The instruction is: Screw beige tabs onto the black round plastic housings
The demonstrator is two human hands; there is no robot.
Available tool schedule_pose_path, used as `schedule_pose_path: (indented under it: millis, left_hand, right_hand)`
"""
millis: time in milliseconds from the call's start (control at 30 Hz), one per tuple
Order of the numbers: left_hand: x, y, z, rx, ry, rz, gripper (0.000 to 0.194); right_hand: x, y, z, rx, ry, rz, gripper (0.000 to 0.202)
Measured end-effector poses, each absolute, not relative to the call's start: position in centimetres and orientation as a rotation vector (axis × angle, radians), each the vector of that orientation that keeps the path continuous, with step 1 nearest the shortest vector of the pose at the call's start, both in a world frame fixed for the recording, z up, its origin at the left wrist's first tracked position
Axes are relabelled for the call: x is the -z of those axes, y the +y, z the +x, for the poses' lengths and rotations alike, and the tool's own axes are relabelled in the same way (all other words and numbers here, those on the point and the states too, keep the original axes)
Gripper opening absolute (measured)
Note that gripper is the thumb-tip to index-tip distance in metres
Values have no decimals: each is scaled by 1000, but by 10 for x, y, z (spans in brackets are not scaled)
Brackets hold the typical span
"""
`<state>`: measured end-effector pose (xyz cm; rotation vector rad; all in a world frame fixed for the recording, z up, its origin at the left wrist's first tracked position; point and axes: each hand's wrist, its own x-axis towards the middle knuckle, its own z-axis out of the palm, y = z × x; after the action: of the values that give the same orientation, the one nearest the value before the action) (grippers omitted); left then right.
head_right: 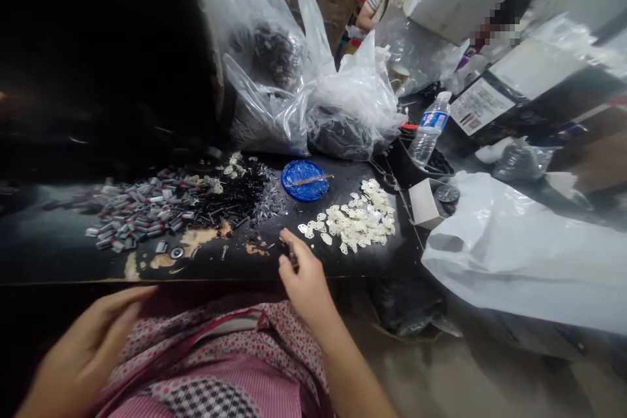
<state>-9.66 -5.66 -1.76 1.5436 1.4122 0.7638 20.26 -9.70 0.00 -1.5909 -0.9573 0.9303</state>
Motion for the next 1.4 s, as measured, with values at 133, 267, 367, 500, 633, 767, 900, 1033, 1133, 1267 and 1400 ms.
schedule_pose_path:
  millis: [133,267,367,500,633,767,900,1033,1133,1267,1400]
  left_hand:
    - [-5,-26,-3,-575,925,2329,20]
    - [-11,-6,65,-444,768,2508,18]
    - [-8,0,84,-380,739,2598,18]
    - [-3,0,90,-362,732,2644,18]
    - [0,0,95,-389,727,2607,11]
    - [-5,7,88,-479,758,2458,12]
    - [-22,14,39,-653,981,2157,10]
    - [-31,-9,-23,-786,1229,1737,21]
    - [-30,-40,-41,-737,1204,1190,22]
    - [-24,-57,-37,-620,1052,611,24]
    - [-16,-52,-38,-734,1028,582,13]
  right_hand:
    - [6,-98,215,-939,-710,-1447,26]
    - [13,-98,215,-926,-522,-1296,20]
    - [13,-98,215,-946,-451,-1236,20]
    - [10,-97,217,-969,-418,-1203,20]
    - [10,-97,218,-960,-454,-1218,21]
    - [11,-96,220,-918,-584,-1326,23]
    - [3,-94,225,-841,-854,-1592,28]
    - [-15,-83,225,-634,-1225,-1909,14]
    - [-21,-68,223,-449,-1439,-2107,12]
    - [-17,-49,221,-279,-1637,-2323,15]
    - [-22,-45,214,-145,-1790,-2384,18]
